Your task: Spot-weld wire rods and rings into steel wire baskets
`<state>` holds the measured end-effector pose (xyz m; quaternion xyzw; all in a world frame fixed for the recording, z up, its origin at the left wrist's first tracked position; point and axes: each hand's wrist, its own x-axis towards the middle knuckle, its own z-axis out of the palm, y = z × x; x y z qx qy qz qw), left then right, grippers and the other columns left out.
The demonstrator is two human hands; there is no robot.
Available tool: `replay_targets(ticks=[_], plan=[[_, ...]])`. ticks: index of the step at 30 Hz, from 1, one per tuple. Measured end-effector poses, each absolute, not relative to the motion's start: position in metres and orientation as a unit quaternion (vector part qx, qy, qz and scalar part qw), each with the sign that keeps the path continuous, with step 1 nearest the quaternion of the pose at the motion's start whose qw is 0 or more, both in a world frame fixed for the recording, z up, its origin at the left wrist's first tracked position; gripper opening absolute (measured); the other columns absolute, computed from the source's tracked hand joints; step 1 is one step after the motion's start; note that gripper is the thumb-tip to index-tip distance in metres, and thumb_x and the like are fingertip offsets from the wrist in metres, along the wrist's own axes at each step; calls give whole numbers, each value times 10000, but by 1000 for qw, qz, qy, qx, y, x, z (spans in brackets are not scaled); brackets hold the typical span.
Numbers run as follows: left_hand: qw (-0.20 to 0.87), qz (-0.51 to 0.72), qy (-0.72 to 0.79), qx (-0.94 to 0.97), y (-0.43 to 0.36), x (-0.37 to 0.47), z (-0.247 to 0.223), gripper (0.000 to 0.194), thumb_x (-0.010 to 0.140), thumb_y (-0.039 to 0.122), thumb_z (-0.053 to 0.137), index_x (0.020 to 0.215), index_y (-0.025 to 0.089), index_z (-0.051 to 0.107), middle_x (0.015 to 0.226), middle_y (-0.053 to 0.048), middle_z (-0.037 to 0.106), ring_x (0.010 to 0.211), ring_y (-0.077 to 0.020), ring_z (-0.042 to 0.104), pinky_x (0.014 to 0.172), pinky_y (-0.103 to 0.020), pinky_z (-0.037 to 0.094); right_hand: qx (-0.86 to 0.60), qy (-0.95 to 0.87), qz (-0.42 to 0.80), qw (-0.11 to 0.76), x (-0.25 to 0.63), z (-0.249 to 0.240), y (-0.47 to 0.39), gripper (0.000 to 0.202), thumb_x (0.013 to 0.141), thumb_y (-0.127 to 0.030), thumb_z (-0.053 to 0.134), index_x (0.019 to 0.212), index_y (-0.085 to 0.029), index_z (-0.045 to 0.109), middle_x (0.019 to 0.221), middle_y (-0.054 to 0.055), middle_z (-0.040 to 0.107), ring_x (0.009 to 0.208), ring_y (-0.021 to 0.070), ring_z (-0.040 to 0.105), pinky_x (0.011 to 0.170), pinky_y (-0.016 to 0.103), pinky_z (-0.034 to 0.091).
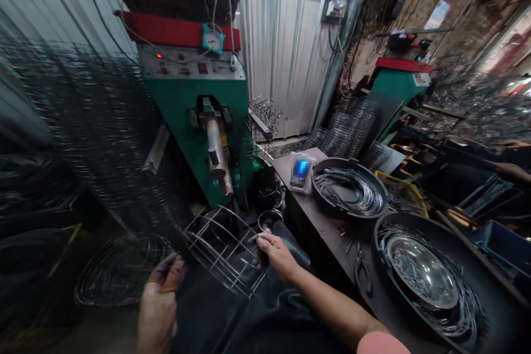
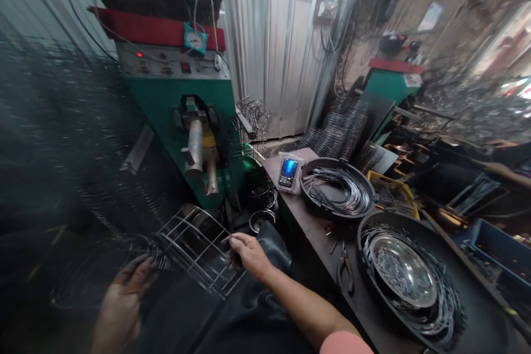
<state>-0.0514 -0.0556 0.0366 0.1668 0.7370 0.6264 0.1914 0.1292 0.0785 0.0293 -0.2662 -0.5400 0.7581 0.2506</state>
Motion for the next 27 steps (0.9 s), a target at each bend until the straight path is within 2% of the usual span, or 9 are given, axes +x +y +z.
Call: replay_targets(ticks=[3, 5, 10, 14, 17, 21, 23, 27], plan=[[327, 681, 638, 149, -46, -21, 32, 506, 695, 502, 579, 1120, 243, 491, 1095, -62, 570, 1052, -236, 535, 812, -369, 487, -248, -534, 759, 277, 122, 23, 70, 459, 731, -585, 553, 900, -163, 613, 553, -36, 549, 466, 81, 489, 483, 200, 394], [369, 687, 606, 158, -38, -8, 35, 550, 685, 463, 617, 1174, 277, 447, 1118, -57, 547, 1025, -233, 548, 758, -358, 509, -239, -529, 762, 286, 120, 20, 65, 437, 723, -578, 573, 873, -169, 616, 577, -33, 544, 505, 90, 494, 518, 215, 419], [350, 682, 623, 156, -30, 5, 43, 696, 618, 402, 697, 1237, 324, 390, 1056, -45, 529, 846, -206, 590, 567, -297, 525, -252, -509, 775, 277, 129, 11, 58, 449, 743, -566, 560, 927, -159, 598, 553, -30, 537, 459, 90, 474, 480, 217, 410], [295, 702, 627, 161, -37, 15, 47, 779, 622, 360, 701, 1291, 365, 302, 1063, -39, 532, 811, -181, 592, 557, -268, 517, -256, -502, 784, 260, 135, 10, 52, 495, 718, -601, 561, 940, -159, 590, 535, -37, 539, 443, 90, 482, 468, 217, 405], [278, 696, 641, 165, -45, 19, 50, 672, 608, 388, 703, 1211, 307, 417, 1058, -42, 547, 797, -174, 596, 590, -274, 521, -252, -505, 786, 253, 136, 13, 45, 491, 718, -602, 557, 940, -166, 592, 548, -34, 552, 453, 94, 491, 469, 217, 404], [323, 622, 689, 186, -49, 20, 53, 548, 560, 493, 702, 994, 194, 552, 773, -27, 603, 555, -150, 556, 500, -285, 488, -247, -504, 789, 250, 139, 13, 39, 494, 722, -604, 552, 936, -160, 594, 533, -35, 541, 452, 96, 496, 461, 214, 400], [307, 603, 705, 214, -48, 19, 52, 511, 554, 530, 690, 905, 176, 580, 748, -36, 610, 578, -168, 567, 505, -283, 475, -248, -500, 789, 257, 139, 11, 40, 505, 714, -610, 557, 922, -150, 594, 508, -38, 525, 446, 96, 495, 459, 211, 399], [278, 593, 716, 243, -41, 15, 45, 489, 542, 569, 676, 818, 170, 617, 846, -69, 631, 734, -219, 610, 571, -288, 483, -257, -485, 792, 266, 137, 6, 43, 495, 710, -603, 563, 884, -141, 593, 471, -44, 503, 423, 92, 488, 443, 200, 388]])
